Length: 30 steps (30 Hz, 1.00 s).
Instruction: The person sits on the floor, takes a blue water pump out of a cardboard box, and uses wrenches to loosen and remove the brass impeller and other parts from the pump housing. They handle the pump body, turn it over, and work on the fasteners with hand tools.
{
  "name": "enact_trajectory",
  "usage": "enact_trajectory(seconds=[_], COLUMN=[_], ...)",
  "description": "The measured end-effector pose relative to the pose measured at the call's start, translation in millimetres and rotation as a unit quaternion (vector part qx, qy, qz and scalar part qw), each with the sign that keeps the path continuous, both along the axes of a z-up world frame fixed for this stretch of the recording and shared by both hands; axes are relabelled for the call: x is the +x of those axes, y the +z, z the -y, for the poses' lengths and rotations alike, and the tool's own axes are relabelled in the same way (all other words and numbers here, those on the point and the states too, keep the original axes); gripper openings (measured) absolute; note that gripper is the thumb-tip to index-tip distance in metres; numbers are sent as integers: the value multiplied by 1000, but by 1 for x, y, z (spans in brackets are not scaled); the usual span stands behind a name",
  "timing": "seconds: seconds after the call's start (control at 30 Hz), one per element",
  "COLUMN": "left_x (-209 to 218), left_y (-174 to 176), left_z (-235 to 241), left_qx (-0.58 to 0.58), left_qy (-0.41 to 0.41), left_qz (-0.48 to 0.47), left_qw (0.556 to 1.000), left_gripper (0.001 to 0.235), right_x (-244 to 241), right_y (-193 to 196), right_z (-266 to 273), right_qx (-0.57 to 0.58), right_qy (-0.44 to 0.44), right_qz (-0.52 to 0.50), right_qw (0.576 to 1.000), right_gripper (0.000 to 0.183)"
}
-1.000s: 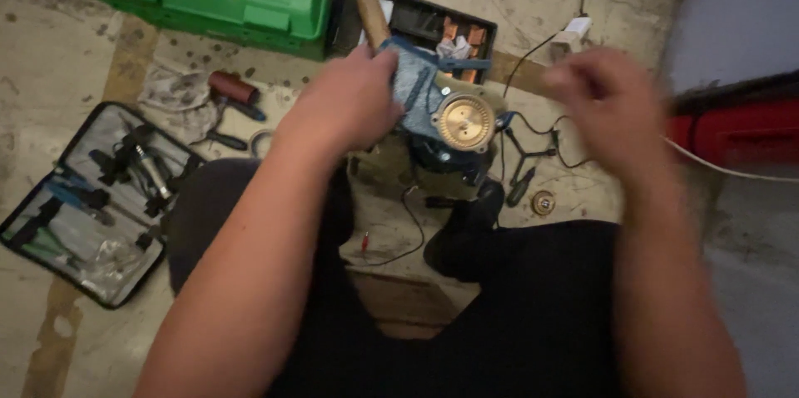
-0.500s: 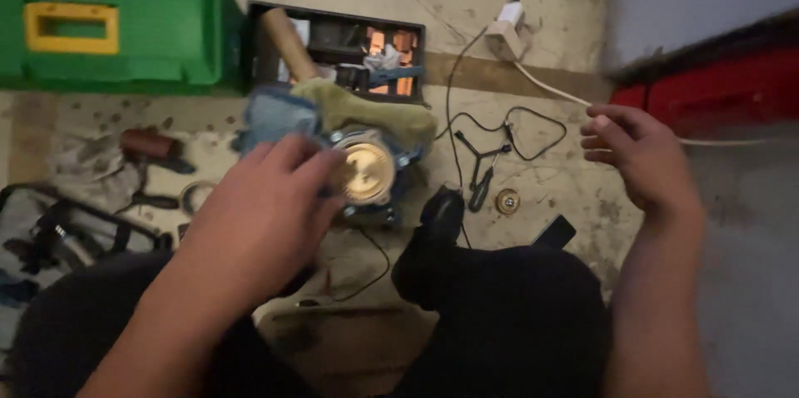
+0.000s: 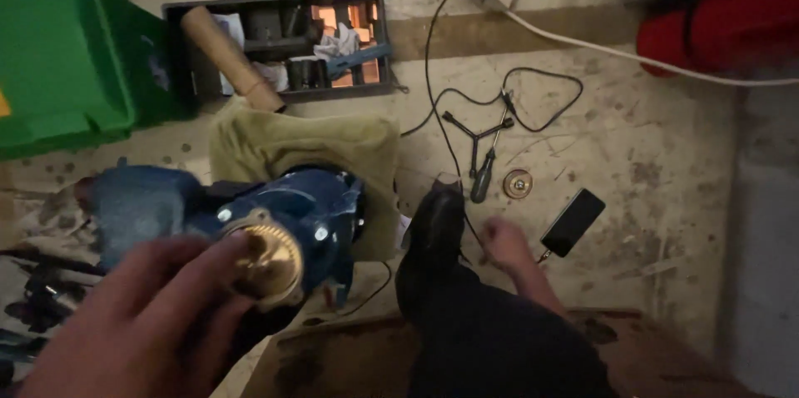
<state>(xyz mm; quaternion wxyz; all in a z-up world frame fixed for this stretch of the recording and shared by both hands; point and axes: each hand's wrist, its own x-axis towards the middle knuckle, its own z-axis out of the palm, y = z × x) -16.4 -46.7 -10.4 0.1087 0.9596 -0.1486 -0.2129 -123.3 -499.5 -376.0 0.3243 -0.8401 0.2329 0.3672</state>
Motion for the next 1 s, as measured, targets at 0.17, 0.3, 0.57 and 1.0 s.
enact_trajectory(seconds=[0.17, 0.3, 0.57, 1.0], left_x=[-2, -14, -6, -1], left_y=[-3, -23, -17, -8], left_z=[5, -4, 6, 17], left_qx=[-51, -76, -47, -49], left_qy=[85, 149, 145, 143], left_qz=[36, 67, 87, 126], left_qw=[994, 984, 984, 981], left_gripper=[52, 37, 35, 24], right_x=[-51, -44, -17, 53], right_y=[-46, -42, -33, -50], right_z=[10, 0, -21, -122], right_qx=[13, -4, -56, -119], right_qy=[-61, -87, -98, 514], right_qz=[47, 58, 203, 270], right_qw=[997, 995, 973, 806], right_gripper=[21, 17, 19, 21])
